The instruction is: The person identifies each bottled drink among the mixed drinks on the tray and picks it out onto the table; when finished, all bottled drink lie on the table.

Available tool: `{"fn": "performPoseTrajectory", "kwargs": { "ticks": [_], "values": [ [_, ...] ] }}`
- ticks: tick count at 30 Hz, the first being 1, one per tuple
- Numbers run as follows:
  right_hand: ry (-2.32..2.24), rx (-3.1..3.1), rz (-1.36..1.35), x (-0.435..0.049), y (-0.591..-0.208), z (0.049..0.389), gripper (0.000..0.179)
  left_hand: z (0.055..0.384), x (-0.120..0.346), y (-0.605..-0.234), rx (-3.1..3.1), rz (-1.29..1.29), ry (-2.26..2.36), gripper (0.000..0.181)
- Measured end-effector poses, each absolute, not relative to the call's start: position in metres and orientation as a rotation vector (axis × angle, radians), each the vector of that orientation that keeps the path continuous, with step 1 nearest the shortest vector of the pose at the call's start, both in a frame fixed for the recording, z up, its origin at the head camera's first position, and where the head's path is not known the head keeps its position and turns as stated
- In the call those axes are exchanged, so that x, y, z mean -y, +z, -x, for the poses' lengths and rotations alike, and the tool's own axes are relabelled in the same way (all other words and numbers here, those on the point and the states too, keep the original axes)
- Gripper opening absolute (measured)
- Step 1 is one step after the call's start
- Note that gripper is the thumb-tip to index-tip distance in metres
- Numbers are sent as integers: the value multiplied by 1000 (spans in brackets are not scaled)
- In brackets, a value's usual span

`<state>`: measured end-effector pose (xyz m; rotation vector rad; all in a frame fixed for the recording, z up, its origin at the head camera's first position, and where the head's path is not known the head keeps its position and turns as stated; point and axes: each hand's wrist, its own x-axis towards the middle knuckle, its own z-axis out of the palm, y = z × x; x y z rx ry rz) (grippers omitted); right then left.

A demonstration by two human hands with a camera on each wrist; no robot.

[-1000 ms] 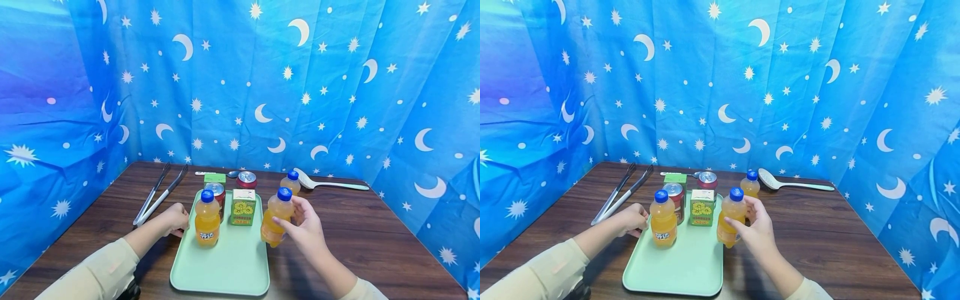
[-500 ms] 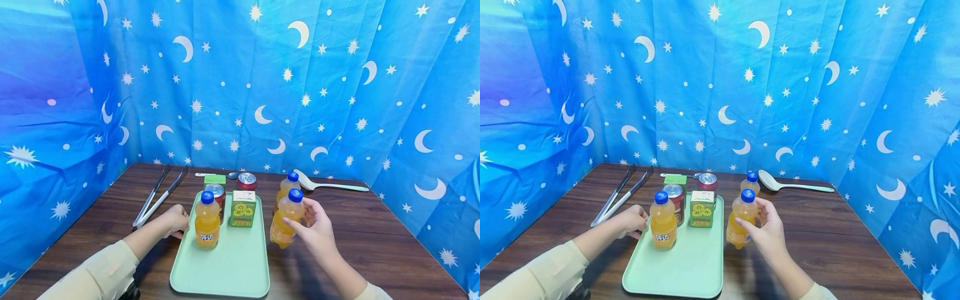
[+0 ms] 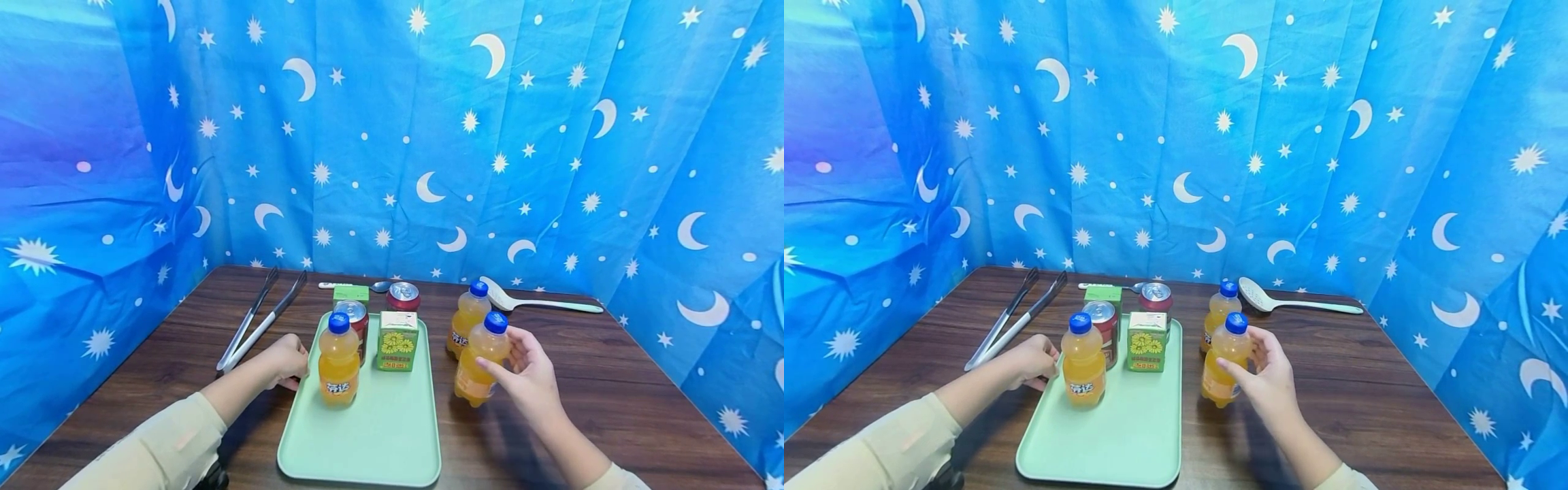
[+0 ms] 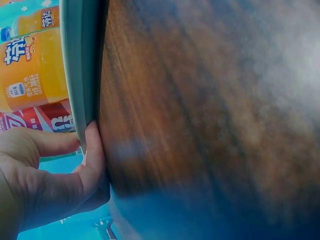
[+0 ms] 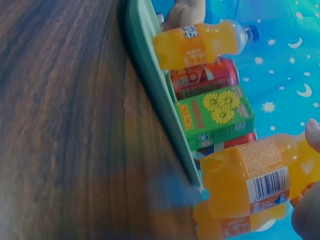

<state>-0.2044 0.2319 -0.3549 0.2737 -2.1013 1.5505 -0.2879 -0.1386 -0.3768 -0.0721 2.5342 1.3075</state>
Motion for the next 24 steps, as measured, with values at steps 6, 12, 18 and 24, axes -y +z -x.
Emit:
{"fn": "performPoseTrajectory", "kwargs": {
  "ticks": [6,12,18,24],
  "values": [
    [1559,2110,-272,-237,-361,207,55,288,139,-377,-2540,77,1296,16],
    [1585,2138,-255,-240,-362,207,56,289,138,-377,-2542,83,1289,18],
    [1602,2153,-253,-243,-364,206,57,289,138,-377,-2532,85,1293,17],
    [1622,2181,-247,-246,-367,207,57,289,138,-376,-2530,81,1292,14]
  ]
}}
